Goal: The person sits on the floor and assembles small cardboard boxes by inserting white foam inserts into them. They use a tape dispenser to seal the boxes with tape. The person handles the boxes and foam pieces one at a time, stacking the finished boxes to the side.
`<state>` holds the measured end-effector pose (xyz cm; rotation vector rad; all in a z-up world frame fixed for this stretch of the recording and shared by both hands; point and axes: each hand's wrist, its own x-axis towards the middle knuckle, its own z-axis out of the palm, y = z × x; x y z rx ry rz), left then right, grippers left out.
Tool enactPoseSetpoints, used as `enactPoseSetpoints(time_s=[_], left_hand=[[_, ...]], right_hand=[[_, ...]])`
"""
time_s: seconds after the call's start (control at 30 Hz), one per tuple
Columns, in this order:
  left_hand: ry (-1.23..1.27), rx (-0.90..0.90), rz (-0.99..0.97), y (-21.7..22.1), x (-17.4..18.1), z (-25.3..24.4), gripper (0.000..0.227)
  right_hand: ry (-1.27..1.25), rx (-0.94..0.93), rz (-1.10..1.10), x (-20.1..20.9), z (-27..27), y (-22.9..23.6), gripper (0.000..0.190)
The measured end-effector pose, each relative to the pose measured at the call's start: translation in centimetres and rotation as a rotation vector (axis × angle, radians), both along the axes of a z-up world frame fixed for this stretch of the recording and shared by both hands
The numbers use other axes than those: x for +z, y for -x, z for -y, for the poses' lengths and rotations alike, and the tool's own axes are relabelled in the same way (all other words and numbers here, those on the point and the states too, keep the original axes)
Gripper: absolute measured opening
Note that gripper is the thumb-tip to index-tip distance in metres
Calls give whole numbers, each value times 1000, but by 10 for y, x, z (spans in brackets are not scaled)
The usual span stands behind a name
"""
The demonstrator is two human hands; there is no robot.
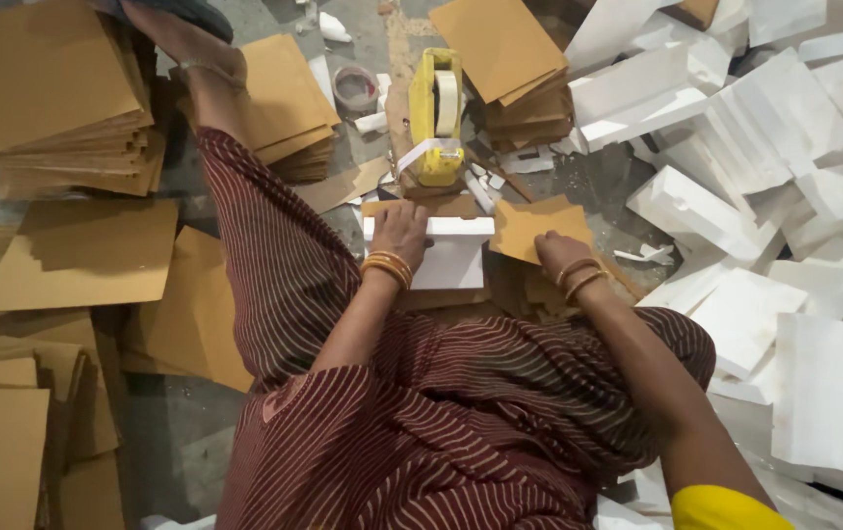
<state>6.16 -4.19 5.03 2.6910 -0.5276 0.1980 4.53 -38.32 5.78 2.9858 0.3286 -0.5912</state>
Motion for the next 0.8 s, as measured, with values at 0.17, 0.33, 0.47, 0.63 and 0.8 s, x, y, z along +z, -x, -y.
enactPoseSetpoints(time_s=[0.17, 0.33, 0.47, 0.63, 0.8], left_hand=[[-30, -25, -94, 4, 7, -1, 41], [16, -103, -193, -7, 5, -9, 37], [-58, -102, -243, -15, 12, -5, 36], [-163, -163, -409, -30, 17, -8, 37], [-12, -205, -511, -48, 26, -23, 36]], right_hand=[[-38, -161, -142, -44, 21, -22, 39], [-258, -260, -33, -5, 27, -22, 46], [-465, -245, 583, 68, -5, 18, 22], [-514, 266, 744, 54, -96, 86, 48], [-364, 11, 16, -7, -136, 88, 40]])
